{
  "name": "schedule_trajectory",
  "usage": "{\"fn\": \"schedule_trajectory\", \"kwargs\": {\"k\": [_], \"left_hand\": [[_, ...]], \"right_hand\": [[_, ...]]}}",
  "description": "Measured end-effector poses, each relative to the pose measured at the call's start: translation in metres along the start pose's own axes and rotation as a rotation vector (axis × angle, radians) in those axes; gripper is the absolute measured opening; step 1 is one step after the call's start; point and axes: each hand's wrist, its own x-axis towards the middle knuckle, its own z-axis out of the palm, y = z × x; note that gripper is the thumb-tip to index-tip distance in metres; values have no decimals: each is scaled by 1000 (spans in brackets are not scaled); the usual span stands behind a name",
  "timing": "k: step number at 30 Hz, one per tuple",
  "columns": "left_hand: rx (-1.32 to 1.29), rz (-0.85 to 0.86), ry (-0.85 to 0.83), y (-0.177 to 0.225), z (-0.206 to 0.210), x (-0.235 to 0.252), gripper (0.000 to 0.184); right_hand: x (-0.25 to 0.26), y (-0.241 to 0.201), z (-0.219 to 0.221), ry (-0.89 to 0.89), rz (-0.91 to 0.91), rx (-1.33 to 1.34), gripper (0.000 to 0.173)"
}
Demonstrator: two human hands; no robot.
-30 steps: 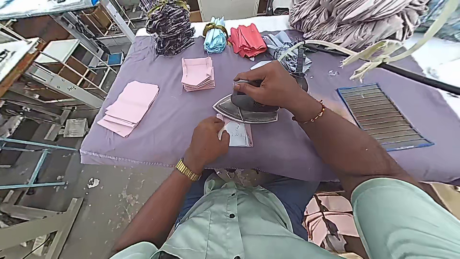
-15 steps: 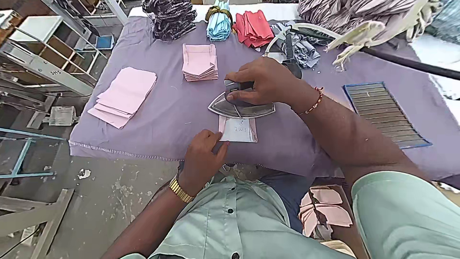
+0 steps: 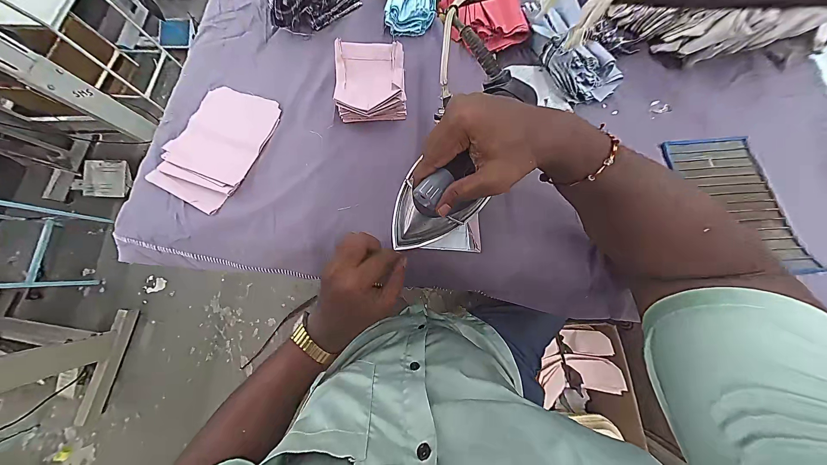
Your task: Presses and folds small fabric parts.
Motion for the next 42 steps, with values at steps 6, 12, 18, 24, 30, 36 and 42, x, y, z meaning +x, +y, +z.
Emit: {"fn": "schedule_trajectory", "kwargs": {"k": [6,12,18,24,30,36,42], "left_hand": [[33,-64,235,-49,-17,35,27],[45,-52,313,-56,-10,35,30],[127,73,263,-54,-6,29,37],[191,342,10,-29,8,20,39],[215,345,-58,-27,16,16,35],[140,335,-64,-27,17,18,32],[147,313,-54,-26,20,19,29]], "right_hand": [[-5,-2,7,55,9,-176,36],[-6,-5,20,124,26,-406,51],[-8,-4,25,177,23,-496,56],[-8,-6,15,188,290,-598,58],[-49,-35,-4,223,989,-412,66],[-125,-97,14,434,1036,-241,49],[-117,-138,50,434,856,-330,38]]}}
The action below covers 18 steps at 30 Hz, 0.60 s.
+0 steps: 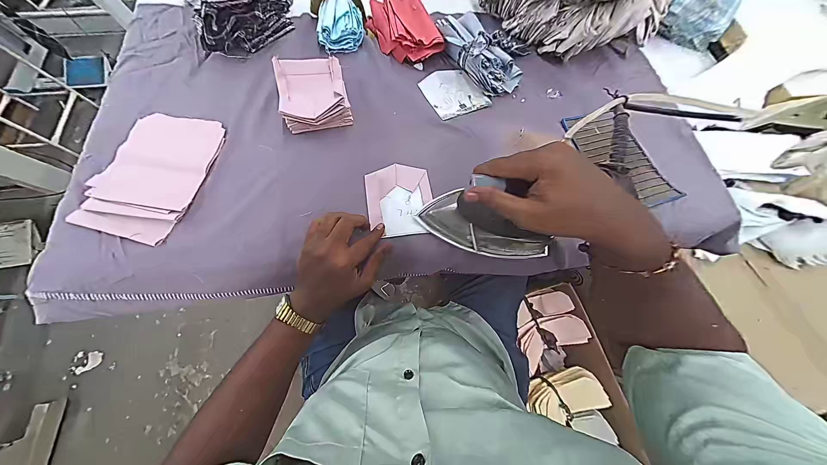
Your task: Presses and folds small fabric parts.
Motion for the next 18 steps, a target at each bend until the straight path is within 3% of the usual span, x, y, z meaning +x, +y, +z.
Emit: {"fn": "schedule_trajectory", "kwargs": {"k": [3,7,14,16,18], "left_hand": [[16,-6,6,1,0,-1,29],[5,-1,15,-1,0,-2,27],[3,3,11,-1,0,-5,28],[-2,7,29,-2,1,-3,27],[-31,-13,25,-2,0,-3,25]], "right_hand": [[6,-11,12,22,-83,-117,43],[21,16,5,107,-145,-102,44],[31,72,-2,364,331,-437,62],[27,72,8,495,364,-482,55],[13,51,30,537,249,-453,46]]}}
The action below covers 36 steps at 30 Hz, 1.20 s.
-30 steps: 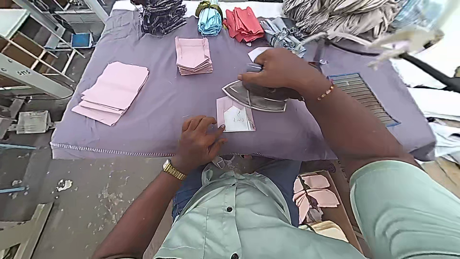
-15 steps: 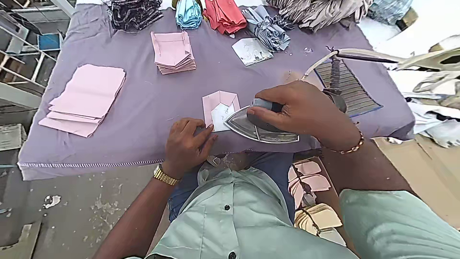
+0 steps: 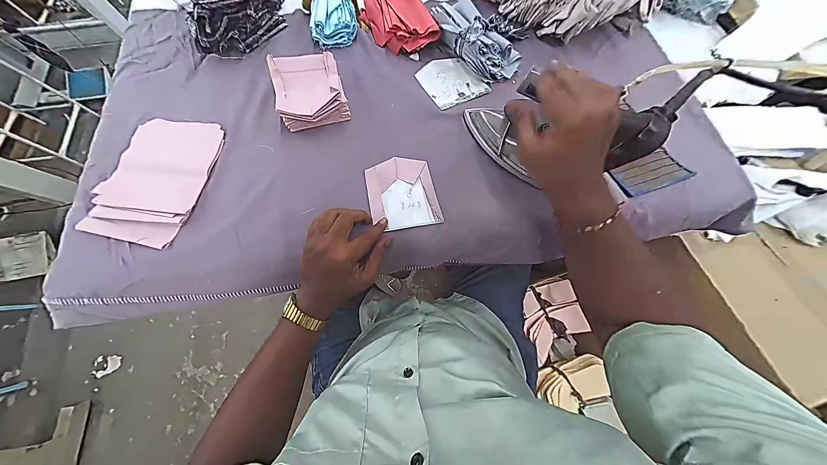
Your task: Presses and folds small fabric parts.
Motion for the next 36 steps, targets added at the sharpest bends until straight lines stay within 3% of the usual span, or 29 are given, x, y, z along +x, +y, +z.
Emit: {"fn": "schedule_trajectory", "kwargs": {"k": [2,4,6,8,12,18,20,22,25,27,30,34,36], "left_hand": [[-42,-37,7,0,0,2,24],[-80,-76,20,1,-2,3,29],[-127,-98,47,1,-3,5,33],[-183,-112,62,0,-4,4,33],[-281,-112,87,-3,-8,1,27],[-298,-204,161,0,-7,4,29],[-226,-260,136,2,-6,12,30],[-187,-308,45,2,-9,25,30],[-140,-297,-123,-7,-9,46,29],[-125,-272,-156,-14,-6,53,26],[-96,-215,-130,-13,-4,45,28],[-77,-137,-45,-5,-6,25,26],[-17,-115,-23,-3,-2,19,27]], "right_hand": [[-34,-34,4,-10,-215,182,39],[-65,-73,14,-147,-426,374,44],[-89,-102,27,-281,-507,383,58],[-108,-119,38,-272,-505,277,60],[-124,-129,22,-102,-509,276,25],[-77,-105,-39,169,-596,475,18],[-47,-88,-38,266,-592,483,18],[-18,-73,-10,330,-574,466,19],[1,-52,39,130,-476,391,23],[0,-46,46,103,-422,405,22],[8,-27,13,140,-272,248,27],[29,34,-15,-147,-41,-11,65],[31,44,-17,-238,-79,76,61]]}}
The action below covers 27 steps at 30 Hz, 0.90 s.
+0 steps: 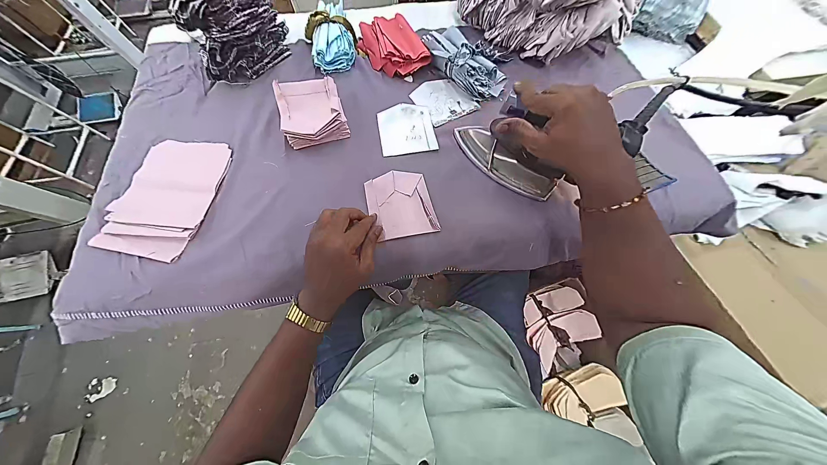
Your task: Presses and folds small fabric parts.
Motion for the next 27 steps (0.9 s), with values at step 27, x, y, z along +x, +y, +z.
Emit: {"fn": "schedule_trajectory", "kwargs": {"k": [27], "left_hand": [[32,-35,23,3,2,-2,26]], "right_hand": [[-25,-95,-25,-112,-297,338,30]]}}
